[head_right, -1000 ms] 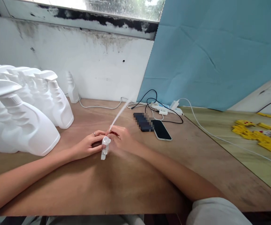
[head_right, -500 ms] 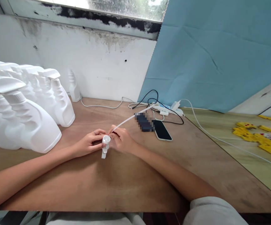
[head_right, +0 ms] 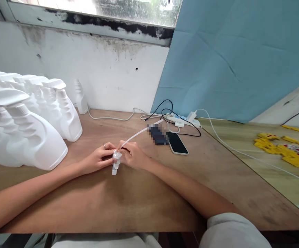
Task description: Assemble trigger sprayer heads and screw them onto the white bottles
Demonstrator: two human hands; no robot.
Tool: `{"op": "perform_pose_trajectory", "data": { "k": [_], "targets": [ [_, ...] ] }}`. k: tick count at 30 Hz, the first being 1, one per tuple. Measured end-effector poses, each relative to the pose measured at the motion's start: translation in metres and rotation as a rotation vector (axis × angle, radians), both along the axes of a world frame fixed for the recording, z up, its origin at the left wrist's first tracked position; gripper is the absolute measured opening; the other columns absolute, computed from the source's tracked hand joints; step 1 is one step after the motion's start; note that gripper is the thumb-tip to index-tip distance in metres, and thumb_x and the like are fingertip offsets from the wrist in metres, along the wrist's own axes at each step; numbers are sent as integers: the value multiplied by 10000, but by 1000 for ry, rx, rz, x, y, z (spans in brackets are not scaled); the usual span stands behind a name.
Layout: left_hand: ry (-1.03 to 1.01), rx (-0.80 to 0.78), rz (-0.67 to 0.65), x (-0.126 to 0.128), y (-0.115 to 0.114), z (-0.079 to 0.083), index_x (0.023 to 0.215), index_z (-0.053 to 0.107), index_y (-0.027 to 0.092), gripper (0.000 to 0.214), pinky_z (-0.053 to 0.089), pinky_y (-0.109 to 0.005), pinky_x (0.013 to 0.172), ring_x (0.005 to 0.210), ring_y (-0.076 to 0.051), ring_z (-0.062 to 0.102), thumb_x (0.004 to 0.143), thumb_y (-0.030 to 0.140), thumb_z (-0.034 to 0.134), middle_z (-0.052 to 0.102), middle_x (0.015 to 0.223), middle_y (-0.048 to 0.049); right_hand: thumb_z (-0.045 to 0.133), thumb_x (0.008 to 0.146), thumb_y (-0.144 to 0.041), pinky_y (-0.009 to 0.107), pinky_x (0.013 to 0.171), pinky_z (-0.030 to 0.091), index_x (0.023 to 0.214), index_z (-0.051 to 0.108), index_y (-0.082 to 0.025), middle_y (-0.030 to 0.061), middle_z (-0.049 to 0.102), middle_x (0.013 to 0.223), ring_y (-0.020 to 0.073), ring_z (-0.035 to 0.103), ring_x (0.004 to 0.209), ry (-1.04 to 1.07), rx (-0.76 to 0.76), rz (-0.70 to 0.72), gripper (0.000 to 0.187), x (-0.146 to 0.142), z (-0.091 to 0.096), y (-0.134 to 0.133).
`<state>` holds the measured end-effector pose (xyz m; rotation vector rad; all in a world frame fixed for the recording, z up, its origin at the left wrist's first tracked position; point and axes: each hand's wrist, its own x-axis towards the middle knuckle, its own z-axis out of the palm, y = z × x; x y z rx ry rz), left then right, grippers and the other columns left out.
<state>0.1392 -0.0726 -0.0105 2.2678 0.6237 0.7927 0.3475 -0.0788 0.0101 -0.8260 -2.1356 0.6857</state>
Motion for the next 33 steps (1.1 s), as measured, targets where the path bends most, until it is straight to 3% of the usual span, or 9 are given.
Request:
{"op": "perform_pose_trajectory", "data": {
  "k": [4,8,12,15,18,24,27,30,33],
  "targets": [
    [5,24,15,0,0,0,1041,672,199,258,445,-296,931,1003,-184,540,907,352,513,548,1021,-82,501,907,-318,208,555,324,798,564,-153,-23,494,634,80,403,561,54,-59,-18,208,1,-4,-2],
    [-44,-11,47,-1,-1,2,1147,623,212,294,453,-302,933,1047,-189,561,912,341,501,569,1149,-85,482,925,-382,218,587,376,846,544,-152,7,538,722,96,481,626,191,-137,-68,251,1,-16,-6],
    [-231,-9,475,11,21,-3,1016,632,199,246,503,-277,809,941,-168,598,906,365,487,583,1087,-63,520,907,-427,215,547,362,882,561,-146,0,520,681,91,467,590,266,-253,-43,286,0,-23,-6],
    [-317,51,757,31,60,-10,1011,570,173,206,488,-301,829,926,-168,579,899,317,475,535,1094,-85,525,899,-454,206,487,317,909,550,-142,-36,448,601,73,404,508,296,-333,4,313,-1,-25,-4],
    [-330,105,960,46,110,-7,1074,520,167,228,430,-342,939,1081,-208,514,857,237,523,490,1170,-120,518,899,-466,202,459,302,910,528,-142,-51,427,585,63,393,469,323,-380,34,325,-1,-26,-3],
    [-197,103,1294,37,193,26,1095,541,150,265,314,-422,1050,1254,-285,388,833,172,508,431,1286,-170,518,899,-471,195,431,283,908,525,-144,-66,431,525,54,374,422,341,-411,59,327,0,-29,1],
    [-68,59,1447,22,220,49,1212,501,118,411,298,-514,1043,1326,-367,289,814,210,540,266,1448,-219,520,894,-479,195,424,278,915,531,-145,-68,435,509,56,372,412,344,-433,83,335,1,-28,1],
    [101,63,1509,9,237,72,1302,467,181,565,113,-587,1112,1422,-371,43,757,204,613,66,1568,-126,528,890,-469,196,423,265,912,540,-144,-66,441,501,57,370,406,353,-456,103,326,1,-26,1],
    [226,62,1561,-1,248,92,1388,388,259,711,-59,-577,1121,1426,-326,-164,728,170,640,-86,1587,-35,537,879,-480,198,432,281,900,536,-146,-66,441,503,60,375,410,373,-468,114,335,1,-25,2]
  ]
}}
